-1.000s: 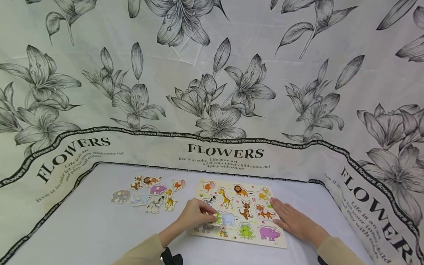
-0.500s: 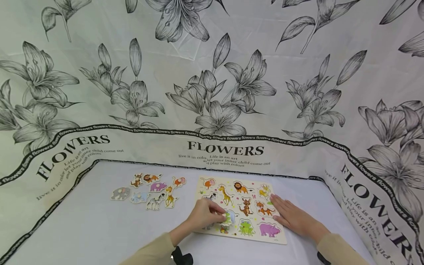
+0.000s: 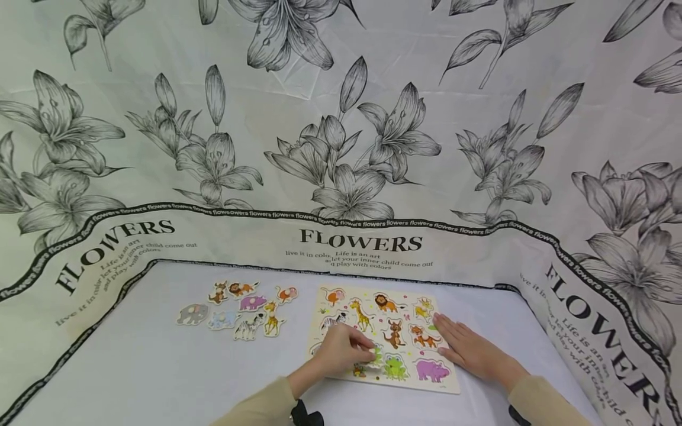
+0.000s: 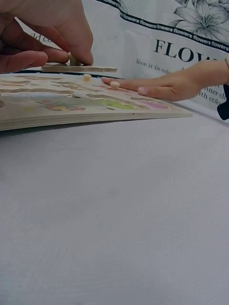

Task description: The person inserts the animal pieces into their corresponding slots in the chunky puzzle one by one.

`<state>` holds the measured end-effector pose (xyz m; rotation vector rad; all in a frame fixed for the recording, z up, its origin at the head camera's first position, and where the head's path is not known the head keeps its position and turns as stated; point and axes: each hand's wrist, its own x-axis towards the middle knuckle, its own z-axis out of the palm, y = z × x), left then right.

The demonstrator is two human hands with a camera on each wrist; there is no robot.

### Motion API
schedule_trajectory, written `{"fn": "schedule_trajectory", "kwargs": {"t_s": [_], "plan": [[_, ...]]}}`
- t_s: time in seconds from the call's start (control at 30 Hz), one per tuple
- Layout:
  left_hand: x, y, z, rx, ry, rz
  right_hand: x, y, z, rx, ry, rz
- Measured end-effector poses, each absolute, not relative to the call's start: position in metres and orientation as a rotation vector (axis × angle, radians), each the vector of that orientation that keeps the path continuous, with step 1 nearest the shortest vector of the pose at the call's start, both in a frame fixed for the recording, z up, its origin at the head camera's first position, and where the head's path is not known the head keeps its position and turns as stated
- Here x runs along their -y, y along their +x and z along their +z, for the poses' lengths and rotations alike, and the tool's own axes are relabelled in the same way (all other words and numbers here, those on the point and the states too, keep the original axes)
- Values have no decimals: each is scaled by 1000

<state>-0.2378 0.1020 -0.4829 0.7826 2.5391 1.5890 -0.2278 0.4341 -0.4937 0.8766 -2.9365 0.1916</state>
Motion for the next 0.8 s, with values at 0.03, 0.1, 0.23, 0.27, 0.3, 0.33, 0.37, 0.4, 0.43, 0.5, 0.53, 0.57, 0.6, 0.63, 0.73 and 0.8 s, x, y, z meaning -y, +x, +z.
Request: {"fn": "schedule_trajectory", "kwargs": {"t_s": [0.03,0.1,0.23,0.27,0.3,0.33,0.37,0.4,0.43,0.5,0.53,0.57,0.6,0.63,0.73,0.8], "plan": [[-103,-237,-483,-2534,781,1590,-434,-228,-493,2943,873,193],[-106,-236,-484,-2530,775,1587,-434,-227,-493,2958,866,211],[-111,-234,-486,-2542,777,1563,-433,-226,-492,2970,862,217],[-112,-234,-487,-2546,782,1556,-433,-226,-492,2973,861,221],[-113,-233,-488,-2553,790,1549,-432,-226,-492,2971,862,219],[-115,-233,-489,-2556,792,1543,-432,-226,-492,2968,866,217],[-116,-232,-490,-2557,795,1538,-432,-226,-492,2960,872,217],[-118,-232,-490,-2555,795,1535,-432,-226,-493,2952,879,211],[-119,-231,-491,-2553,800,1536,-432,-226,-493,2945,883,208],[-122,-230,-491,-2556,808,1533,-432,-226,-494,2927,896,196],[-123,-230,-491,-2558,813,1528,-432,-226,-494,2924,899,188],[-124,-230,-491,-2563,821,1522,-432,-226,-494,2918,901,184],[-125,-229,-491,-2570,832,1513,-433,-226,-494,2918,900,183],[-127,-230,-491,-2574,838,1506,-433,-226,-494,2917,898,188],[-131,-230,-491,-2580,847,1490,-433,-227,-493,2915,894,188],[-133,-230,-492,-2577,846,1492,-433,-227,-493,2910,894,190]]}}
